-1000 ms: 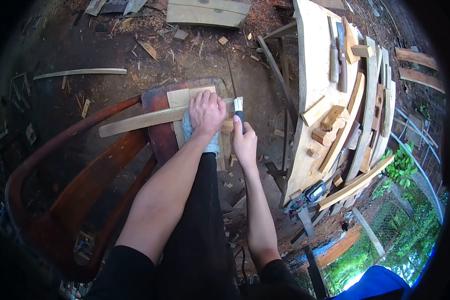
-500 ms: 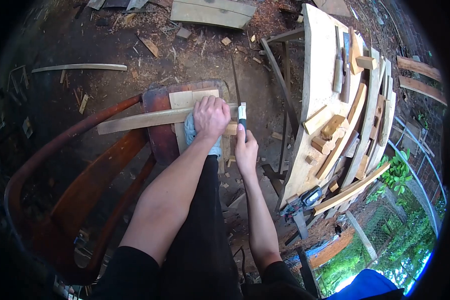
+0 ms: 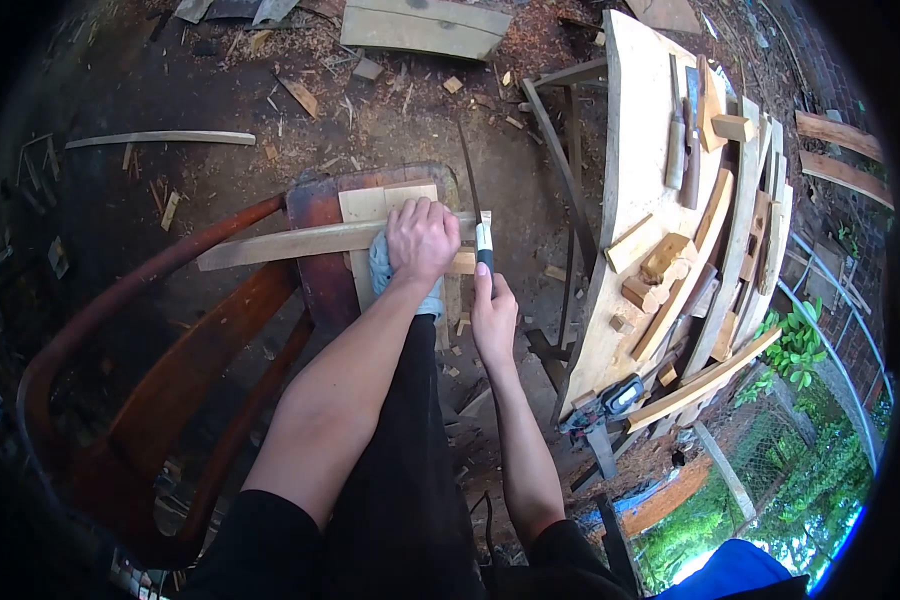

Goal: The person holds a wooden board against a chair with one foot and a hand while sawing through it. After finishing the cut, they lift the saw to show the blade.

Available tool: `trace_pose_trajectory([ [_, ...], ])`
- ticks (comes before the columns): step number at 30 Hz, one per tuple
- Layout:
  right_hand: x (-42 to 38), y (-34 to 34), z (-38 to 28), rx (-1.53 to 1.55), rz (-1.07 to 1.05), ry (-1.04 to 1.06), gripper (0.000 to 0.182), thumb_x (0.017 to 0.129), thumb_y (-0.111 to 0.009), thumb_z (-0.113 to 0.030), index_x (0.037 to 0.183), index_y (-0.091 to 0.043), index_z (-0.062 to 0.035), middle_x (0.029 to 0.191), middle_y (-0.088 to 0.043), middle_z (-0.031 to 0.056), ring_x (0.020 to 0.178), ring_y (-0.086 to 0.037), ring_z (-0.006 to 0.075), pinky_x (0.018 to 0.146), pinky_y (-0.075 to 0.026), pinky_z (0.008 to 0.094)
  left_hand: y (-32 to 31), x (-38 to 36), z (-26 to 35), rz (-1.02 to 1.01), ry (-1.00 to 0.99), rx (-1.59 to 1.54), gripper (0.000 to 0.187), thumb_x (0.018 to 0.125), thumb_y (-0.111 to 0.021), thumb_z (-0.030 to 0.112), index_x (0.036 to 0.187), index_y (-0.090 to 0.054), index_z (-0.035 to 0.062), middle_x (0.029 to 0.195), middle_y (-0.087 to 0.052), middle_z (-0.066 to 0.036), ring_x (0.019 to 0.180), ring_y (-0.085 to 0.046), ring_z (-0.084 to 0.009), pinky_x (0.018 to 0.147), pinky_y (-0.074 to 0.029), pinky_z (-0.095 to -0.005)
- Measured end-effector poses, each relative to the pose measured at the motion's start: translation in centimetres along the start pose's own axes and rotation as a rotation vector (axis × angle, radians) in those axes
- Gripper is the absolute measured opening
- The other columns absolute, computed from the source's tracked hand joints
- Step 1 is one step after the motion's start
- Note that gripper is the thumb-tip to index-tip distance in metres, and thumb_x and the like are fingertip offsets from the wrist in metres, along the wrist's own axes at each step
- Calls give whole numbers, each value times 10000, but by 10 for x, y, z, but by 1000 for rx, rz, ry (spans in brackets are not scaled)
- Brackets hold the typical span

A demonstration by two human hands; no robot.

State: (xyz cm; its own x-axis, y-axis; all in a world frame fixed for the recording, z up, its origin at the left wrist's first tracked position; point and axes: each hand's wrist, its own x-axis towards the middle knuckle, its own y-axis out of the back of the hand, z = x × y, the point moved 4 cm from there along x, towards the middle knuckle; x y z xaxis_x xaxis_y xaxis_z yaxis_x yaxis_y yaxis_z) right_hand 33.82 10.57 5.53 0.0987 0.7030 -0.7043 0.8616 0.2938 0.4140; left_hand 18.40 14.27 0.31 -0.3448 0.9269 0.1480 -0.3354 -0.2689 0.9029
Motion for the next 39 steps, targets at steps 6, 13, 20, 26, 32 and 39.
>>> trace_pose_trajectory([
  [6,17,-23,68,201,4,126,476,1096,-573,-362,836,-554,37,644,-512,66,666,-468,131,616,-426,361,0,0,4,2,0,15,187,866,-645,161,690,-647,98,747,-632,-59,777,-624,-250,714,-453,-428],
  [13,-104,30,34,25,9,71,417,1077,-601,-337,877,-575,29,655,-573,156,605,-537,192,597,-453,408,0,-1,5,30,-21,15,193,865,-651,160,684,-644,92,746,-629,-63,781,-623,-251,717,-453,-422],
  [20,-236,118,45,36,-106,-106,318,1072,-587,-281,910,-573,-7,668,-582,94,620,-600,160,586,-458,353,2,0,2,31,-24,18,192,867,-651,157,689,-653,85,740,-637,-68,771,-623,-256,712,-454,-428],
  [26,-126,65,37,-103,-71,84,395,1100,-545,-323,955,-603,39,728,-601,185,678,-604,297,672,-478,439,3,1,4,14,-25,8,191,877,-649,159,701,-656,85,757,-646,-70,780,-634,-263,712,-467,-434],
  [32,14,-4,-5,-50,21,19,621,1060,-573,-511,932,-663,91,771,-650,324,801,-708,437,787,-527,507,5,1,2,2,-25,46,186,884,-641,159,715,-666,87,772,-663,-74,788,-651,-270,717,-483,-438],
  [39,-7,1,-6,-53,64,-34,638,1071,-555,-511,853,-618,85,711,-629,286,671,-632,368,707,-496,507,3,1,4,5,-23,43,179,876,-643,164,719,-678,87,765,-664,-75,782,-654,-267,715,-485,-438],
])
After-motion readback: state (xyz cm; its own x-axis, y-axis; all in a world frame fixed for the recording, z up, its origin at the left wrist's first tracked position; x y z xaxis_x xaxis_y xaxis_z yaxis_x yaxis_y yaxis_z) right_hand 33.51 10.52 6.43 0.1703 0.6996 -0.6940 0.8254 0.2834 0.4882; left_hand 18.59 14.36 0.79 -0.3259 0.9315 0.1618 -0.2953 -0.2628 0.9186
